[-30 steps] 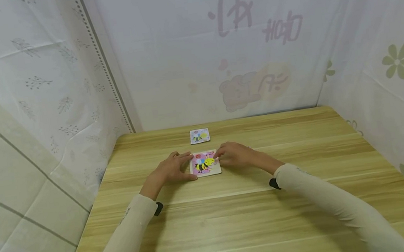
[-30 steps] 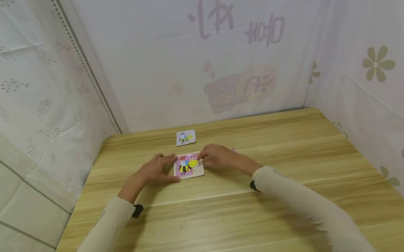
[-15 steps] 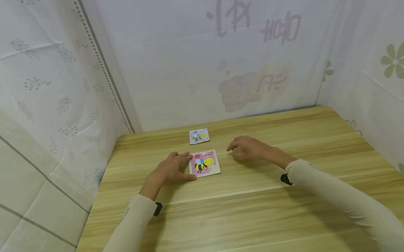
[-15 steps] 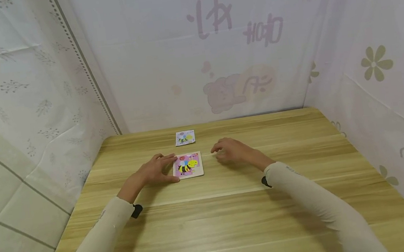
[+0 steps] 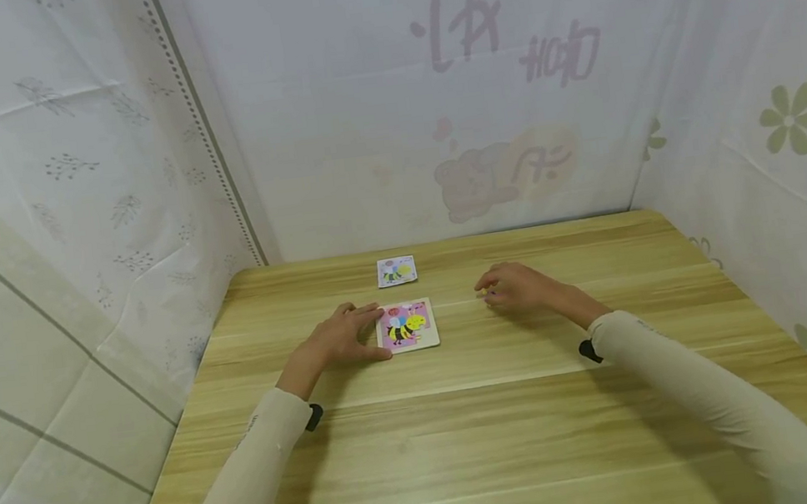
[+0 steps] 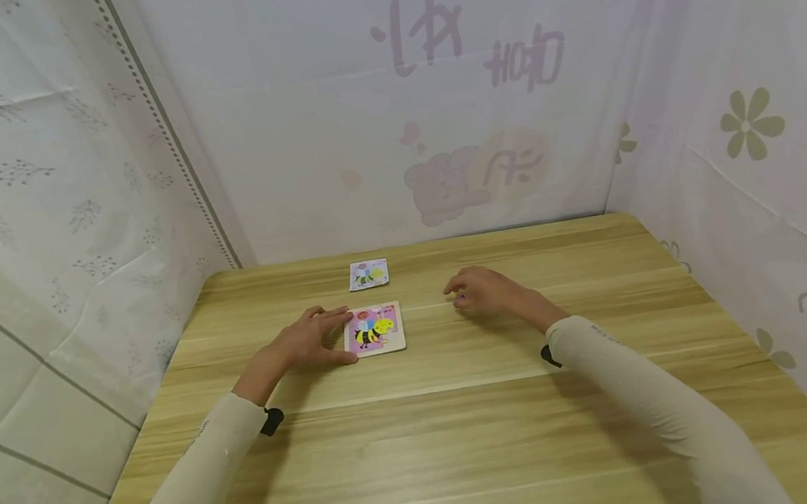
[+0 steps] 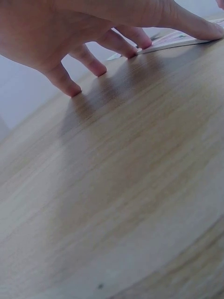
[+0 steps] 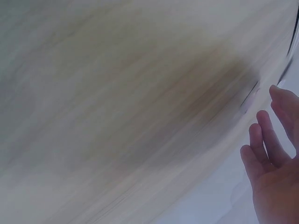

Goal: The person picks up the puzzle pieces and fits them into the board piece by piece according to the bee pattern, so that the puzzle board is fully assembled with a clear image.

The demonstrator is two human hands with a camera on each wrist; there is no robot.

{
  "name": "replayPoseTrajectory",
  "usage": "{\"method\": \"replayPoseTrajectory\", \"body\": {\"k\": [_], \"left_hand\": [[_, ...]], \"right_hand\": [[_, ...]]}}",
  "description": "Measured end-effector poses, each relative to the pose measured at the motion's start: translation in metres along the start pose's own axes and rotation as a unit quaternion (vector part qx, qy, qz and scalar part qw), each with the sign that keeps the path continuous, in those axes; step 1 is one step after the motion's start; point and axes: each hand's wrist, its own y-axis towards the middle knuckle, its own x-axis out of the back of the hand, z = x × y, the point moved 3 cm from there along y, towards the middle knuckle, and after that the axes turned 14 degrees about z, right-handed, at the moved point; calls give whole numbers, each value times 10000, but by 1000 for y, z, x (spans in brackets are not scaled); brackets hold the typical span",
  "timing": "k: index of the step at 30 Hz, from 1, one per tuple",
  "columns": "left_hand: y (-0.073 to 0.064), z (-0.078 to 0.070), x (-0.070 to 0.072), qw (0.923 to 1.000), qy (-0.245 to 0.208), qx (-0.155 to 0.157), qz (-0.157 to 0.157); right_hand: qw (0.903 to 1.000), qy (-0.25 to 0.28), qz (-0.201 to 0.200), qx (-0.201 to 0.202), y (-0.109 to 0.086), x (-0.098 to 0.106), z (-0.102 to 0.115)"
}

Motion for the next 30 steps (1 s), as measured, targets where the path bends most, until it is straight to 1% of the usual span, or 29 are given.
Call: {"method": "replayPoseTrajectory", "body": {"k": [5,12,16,22,30], "left_hand": [[0,1,0,10000,0,15,21],[-1,1,1,10000,24,40,51],[-1,1,0,10000,82,11,46],[0,1,0,9999,131,4,35],[0,0,1,9999,100,31,20]], "right_hand": [[9999,-123,58,-86,-4,-1,-8],[9988,-446,179,136,-6,-3,-14],[9983,-511,188,194,-6,-4,-13],[9977,-507,201,410,-6,-7,-6],[9983,-466,192,302,-5,-13,9]]}}
